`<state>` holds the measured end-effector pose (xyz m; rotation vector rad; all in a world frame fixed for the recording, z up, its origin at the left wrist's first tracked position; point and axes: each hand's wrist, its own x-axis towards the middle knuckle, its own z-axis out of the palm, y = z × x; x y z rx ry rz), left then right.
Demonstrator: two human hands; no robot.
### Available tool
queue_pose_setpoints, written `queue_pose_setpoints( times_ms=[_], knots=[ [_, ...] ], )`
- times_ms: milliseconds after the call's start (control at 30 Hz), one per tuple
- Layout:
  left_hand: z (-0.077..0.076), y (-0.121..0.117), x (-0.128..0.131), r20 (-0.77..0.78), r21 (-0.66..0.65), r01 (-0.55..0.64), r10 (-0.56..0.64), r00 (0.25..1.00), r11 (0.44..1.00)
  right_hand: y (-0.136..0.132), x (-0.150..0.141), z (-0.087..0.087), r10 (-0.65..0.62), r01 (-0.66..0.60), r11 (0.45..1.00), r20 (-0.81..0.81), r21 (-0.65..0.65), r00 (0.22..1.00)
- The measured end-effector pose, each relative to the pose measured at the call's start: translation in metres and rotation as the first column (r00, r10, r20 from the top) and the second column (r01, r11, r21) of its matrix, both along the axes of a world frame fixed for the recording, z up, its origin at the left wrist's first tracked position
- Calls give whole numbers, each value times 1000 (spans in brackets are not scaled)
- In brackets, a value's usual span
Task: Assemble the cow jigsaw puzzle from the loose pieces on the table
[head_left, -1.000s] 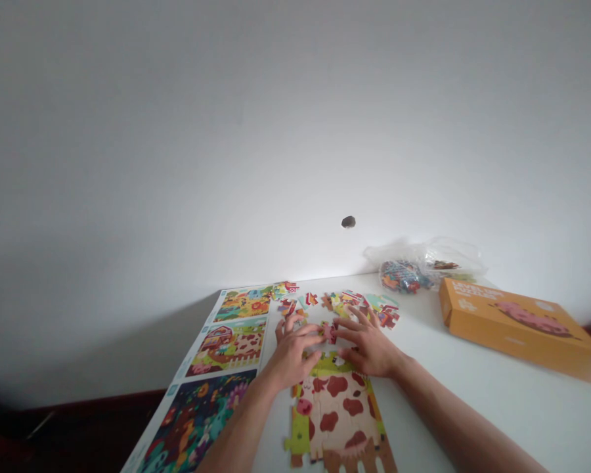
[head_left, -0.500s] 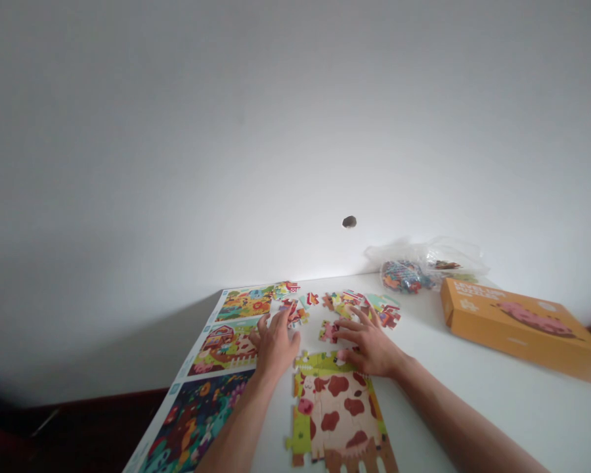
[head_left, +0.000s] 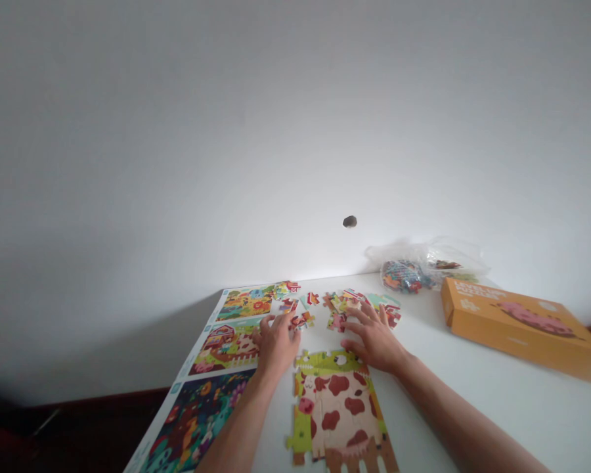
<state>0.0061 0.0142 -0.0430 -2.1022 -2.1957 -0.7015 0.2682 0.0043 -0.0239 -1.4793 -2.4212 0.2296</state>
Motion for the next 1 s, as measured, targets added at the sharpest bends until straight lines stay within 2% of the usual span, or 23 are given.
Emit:
queue_pose_setpoints(
  times_ms=[267,467,667,800,1000],
  knots=[
    [3,0,-1,16,51,43,-44,999,998,3,-1,-4,-83,83,997,35,7,996],
    [11,-4,6,-11,153,154,-154,988,976,4,-2,-5,-78,78,997,14,29,997],
    [20,-11,10,-31,276,350,-356,934,895,1,-7,4,16,-11,998,-82,58,997],
    [26,-18,13,-59,296,475,-480,875,829,-2,-9,7,87,-78,993,-104,86,991],
    [31,-21,17,-82,274,552,-553,829,788,-1,-8,6,124,-101,981,-130,166,984]
  ],
)
